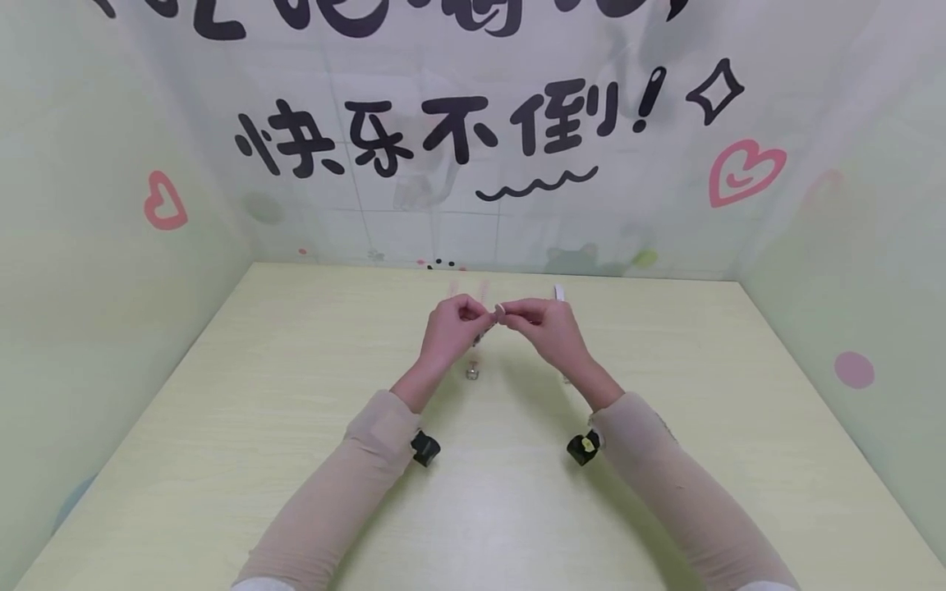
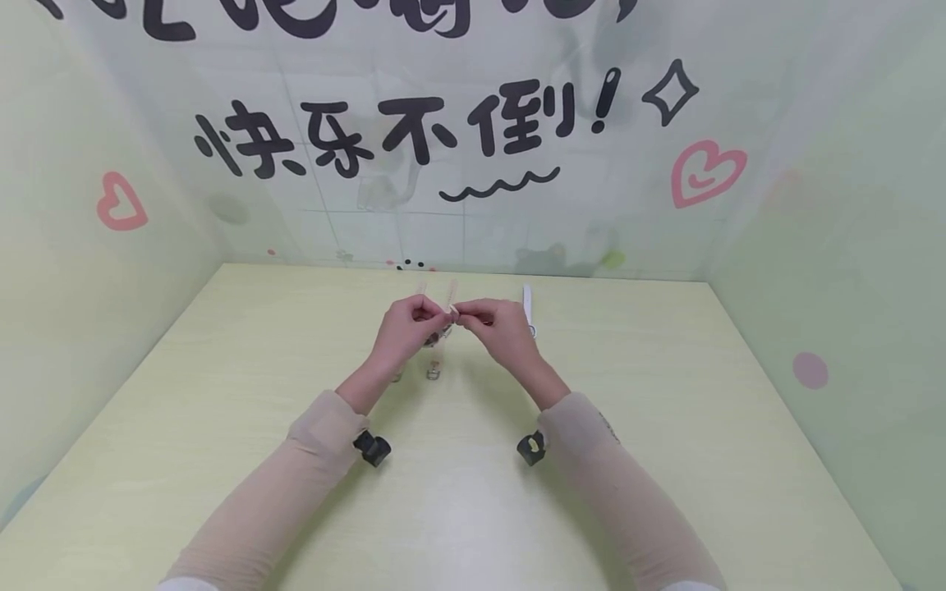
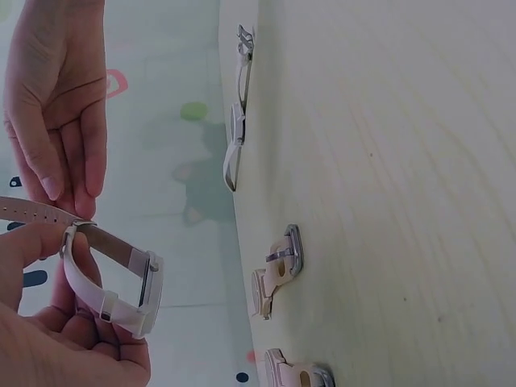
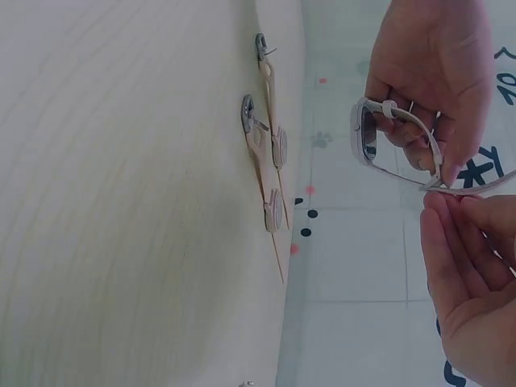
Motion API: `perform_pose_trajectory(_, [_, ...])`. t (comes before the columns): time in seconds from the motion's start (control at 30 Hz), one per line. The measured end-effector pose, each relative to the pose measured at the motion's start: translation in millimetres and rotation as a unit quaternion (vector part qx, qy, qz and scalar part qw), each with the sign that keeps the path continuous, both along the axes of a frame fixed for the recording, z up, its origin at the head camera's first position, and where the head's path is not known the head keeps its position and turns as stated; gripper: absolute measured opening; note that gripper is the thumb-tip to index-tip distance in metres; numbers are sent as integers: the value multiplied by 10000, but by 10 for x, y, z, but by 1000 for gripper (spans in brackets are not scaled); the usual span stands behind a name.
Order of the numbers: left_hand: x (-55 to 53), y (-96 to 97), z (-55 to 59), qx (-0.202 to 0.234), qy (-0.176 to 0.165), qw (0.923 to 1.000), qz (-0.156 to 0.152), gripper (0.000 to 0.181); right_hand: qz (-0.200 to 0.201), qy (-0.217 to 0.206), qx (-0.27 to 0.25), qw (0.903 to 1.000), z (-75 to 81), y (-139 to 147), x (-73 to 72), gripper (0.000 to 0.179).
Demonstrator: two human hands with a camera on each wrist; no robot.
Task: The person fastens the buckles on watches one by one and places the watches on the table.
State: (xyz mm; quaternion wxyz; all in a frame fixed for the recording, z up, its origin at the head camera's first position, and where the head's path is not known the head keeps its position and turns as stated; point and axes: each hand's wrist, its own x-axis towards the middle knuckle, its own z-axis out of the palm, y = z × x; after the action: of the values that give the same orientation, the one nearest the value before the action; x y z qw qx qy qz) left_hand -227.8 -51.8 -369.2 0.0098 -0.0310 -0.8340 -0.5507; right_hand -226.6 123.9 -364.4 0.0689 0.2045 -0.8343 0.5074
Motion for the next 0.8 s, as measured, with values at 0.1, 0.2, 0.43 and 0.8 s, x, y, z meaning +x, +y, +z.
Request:
perform_pose_trajectory(0.1, [6,-4,16,19,-14,10000,-38,20,84,-367,-301,9988,14,25,4,21])
perform_pose_trajectory(0.2, [19,-3,33,22,-23,10000,-72,17,50,-548,-477,9973,11,32,-1,21])
perform_pose_trajectory(0.43, [34,7,52,77,-13,10000,-62,9,-29,-540,-564,9969,-19,27,-18,17])
perform_pose_trajectory(0.8, [37,31,74,286,-153,9994,-85,12,-239,43,-357,9991,-43,-17,13,15])
